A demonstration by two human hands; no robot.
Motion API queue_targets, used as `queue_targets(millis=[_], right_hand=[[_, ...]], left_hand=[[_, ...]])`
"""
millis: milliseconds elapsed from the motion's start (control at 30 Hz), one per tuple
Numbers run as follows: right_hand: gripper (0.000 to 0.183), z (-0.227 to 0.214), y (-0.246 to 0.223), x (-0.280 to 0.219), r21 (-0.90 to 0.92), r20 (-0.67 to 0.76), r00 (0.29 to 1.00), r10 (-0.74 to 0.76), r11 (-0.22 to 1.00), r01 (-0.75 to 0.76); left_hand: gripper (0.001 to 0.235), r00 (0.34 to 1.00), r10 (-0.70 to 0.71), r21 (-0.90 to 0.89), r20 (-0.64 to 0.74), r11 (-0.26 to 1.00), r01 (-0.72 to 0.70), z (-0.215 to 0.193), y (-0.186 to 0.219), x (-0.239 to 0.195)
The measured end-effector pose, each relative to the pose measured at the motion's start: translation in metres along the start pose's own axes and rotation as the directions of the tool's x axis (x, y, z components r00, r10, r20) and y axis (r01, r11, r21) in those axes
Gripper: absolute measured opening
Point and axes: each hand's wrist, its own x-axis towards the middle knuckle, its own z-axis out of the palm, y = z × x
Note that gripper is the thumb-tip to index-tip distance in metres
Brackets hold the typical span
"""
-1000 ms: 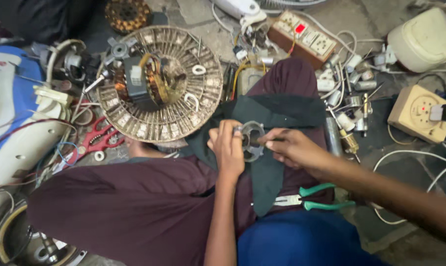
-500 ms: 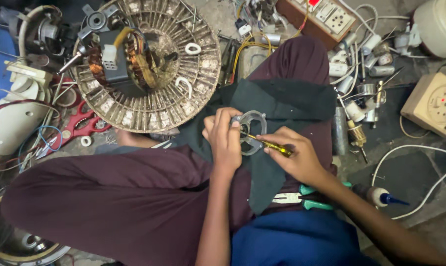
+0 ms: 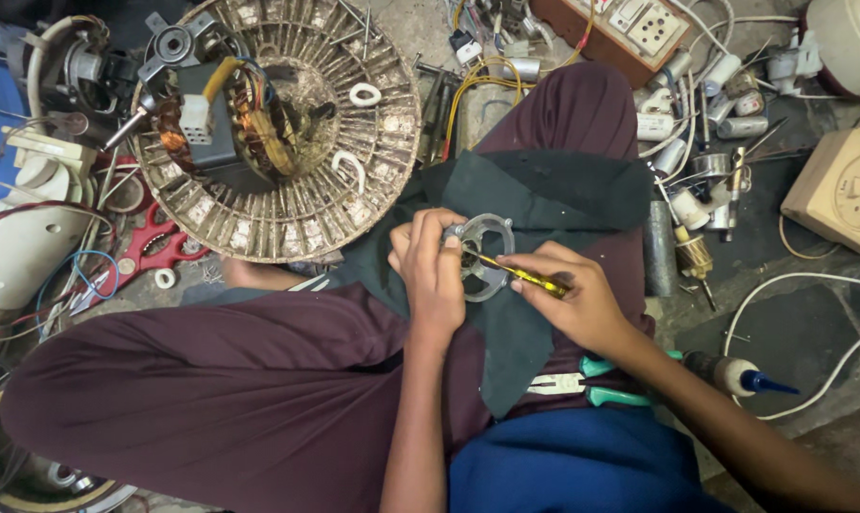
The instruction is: The person sits on the floor and uses a screwdriver to adjust a small metal housing, then applies glue from a bottle into the housing. They insert small white plastic rings into the housing and continue to adjust the interior with the screwdriver.
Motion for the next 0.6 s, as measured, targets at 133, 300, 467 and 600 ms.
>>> queue_targets(millis=[133,300,467,600], right_hand=[[0.033,0.003,0.001,0.0,-0.007,-0.016,1.0,0.002,1.0,-0.002],[0.032,0.003,0.001,0.001,-0.027,-0.018,1.0,0.017,0.999,-0.017],[0.028,0.003,-0.008,0.002,0.182,0.057,0.964,0.259,0.947,-0.265],[0.027,-0.008,-0.024,0.013,-0.079,0.136,0.934,0.33,0.943,-0.322]], left_hand=[[0.023,1.0,0.001,-0.005,-0.002,1.0,-0.001,0.0,0.001,-0.001],[0.022,1.0,0.001,-0.002,-0.007,1.0,-0.001,0.001,0.001,0.0],[0.021,1.0,0.017,0.009,-0.018,1.0,-0.017,0.001,0.0,-0.002],[0.021,0.999,0.03,0.02,-0.017,0.999,-0.03,0.004,-0.003,-0.004]])
